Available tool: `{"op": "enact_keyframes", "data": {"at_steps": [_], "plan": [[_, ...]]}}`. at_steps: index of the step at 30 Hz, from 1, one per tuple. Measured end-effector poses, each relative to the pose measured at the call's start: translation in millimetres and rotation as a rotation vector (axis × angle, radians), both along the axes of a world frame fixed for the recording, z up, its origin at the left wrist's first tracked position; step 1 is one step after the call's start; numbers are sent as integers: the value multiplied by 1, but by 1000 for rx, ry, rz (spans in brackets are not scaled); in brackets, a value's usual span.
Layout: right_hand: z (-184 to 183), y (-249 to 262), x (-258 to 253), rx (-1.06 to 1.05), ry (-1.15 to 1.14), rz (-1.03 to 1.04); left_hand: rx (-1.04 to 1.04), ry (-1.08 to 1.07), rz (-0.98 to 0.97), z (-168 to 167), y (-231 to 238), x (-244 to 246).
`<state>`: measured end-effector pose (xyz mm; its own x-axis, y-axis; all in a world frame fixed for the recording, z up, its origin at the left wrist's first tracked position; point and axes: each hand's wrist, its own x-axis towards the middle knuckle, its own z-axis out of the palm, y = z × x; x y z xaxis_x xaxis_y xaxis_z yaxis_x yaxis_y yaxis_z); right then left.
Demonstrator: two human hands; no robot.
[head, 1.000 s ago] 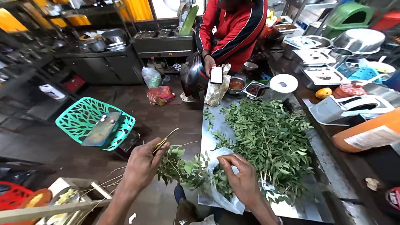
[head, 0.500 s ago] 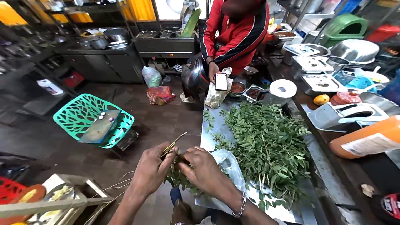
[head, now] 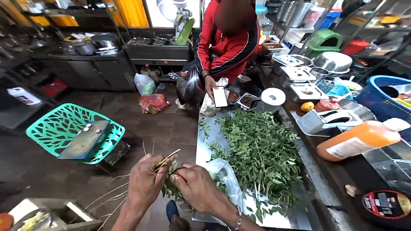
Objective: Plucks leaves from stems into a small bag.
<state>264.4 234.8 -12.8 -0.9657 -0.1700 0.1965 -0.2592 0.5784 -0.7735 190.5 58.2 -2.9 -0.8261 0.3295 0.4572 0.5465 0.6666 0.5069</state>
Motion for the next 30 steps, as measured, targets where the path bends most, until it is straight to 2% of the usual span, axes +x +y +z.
{"op": "enact_keyframes", "data": {"at_steps": [5,13,15,17,19,21,23,25,27,30], "plan": [[-3,11,-5,12,-56,54,-65,-66,7,-3,-1,-1],[-4,16,-15,8,-52,77,18,-355,-77,2,-8,-9],[-2,16,-17,53,49,-4,67,-381,-56,3,-8,-9],[3,17,-15,123,274,-130,89,-383,15,5,-6,-9],[14,16,-11,87,513,-216,100,-400,74,8,-6,-10],[20,7,0,11,601,-175,127,-415,112,10,-6,-10],[11,-8,9,8,531,-1,149,-419,132,12,-4,-10],[-4,-21,6,110,444,108,164,-427,131,15,-1,-10],[-19,-26,-1,151,367,140,163,-427,126,16,0,-11],[-22,-23,-10,162,216,169,222,-467,113,16,-1,-11]]}}
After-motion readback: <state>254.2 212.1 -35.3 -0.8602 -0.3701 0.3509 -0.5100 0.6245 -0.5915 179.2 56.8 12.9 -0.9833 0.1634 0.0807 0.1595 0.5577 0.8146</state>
